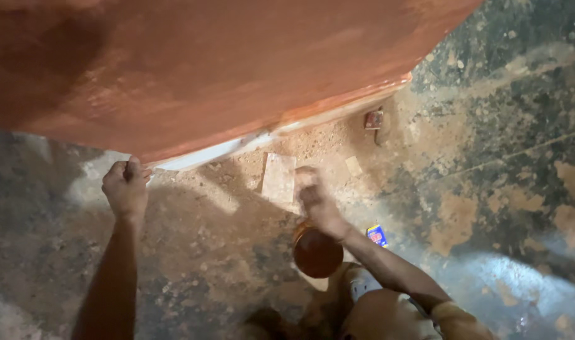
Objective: The person paints the lower edge of a large wooden board with a reddish-brown finish using a paintbrush. They repeatedly dip the brush into a small container and apply the finish along the bottom edge.
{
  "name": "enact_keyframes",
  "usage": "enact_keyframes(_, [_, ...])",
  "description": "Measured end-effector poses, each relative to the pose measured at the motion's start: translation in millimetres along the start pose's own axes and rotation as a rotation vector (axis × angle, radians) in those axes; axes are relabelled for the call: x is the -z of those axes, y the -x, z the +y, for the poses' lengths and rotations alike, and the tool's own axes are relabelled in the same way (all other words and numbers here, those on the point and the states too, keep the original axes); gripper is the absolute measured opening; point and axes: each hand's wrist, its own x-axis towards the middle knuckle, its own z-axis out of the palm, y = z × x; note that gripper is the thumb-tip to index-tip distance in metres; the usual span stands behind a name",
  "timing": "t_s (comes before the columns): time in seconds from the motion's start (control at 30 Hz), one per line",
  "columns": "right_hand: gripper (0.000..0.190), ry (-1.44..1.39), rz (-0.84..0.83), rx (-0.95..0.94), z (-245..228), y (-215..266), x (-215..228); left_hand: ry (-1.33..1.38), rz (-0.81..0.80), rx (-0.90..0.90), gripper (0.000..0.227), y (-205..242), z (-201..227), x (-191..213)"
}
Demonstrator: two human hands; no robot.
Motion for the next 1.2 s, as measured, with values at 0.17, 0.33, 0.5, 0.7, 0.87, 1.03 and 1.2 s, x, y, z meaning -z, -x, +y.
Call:
enact_keyframes(0.17, [0.065,-0.122,-0.042,-0.428,-5.6,-10.3,-56.9,0.034,0.041,-0.075,0.034,-2.8,-25.4,-6.2])
enact_keyframes(0.33, [0.068,-0.381,0.236,-0.011,-19.8,-4.5,30.5,0.257,0.040,-0.026,0.032,-2.0,-29.2,-14.2])
enact_keyframes(0.5, [0.050,-0.424,0.483,0.031,-13.2,4.9,58.6,0.283,0.071,-0.014,0.034,7.1,-30.2,-19.5])
enact_keyframes(0.7, [0.075,-0.066,-0.337,0.239,40.8,-30.5,-68.3,0.334,0.026,0.031,0.031,4.0,-15.9,-17.5])
enact_keyframes(0.87, [0.084,-0.134,-0.358,0.247,53.3,-36.8,-78.6,0.066,0.022,-0.160,0.031,5.0,-13.0,-6.9])
enact_keyframes(1.03, [0.069,-0.462,0.053,-0.027,-1.6,-3.1,27.4,0.093,0.026,-0.025,0.030,6.6,-7.7,-5.9])
enact_keyframes(1.2, [0.041,-0.075,0.190,-0.138,-97.6,42.5,74.4,0.067,0.086,-0.024,0.031,15.5,-19.5,-23.3])
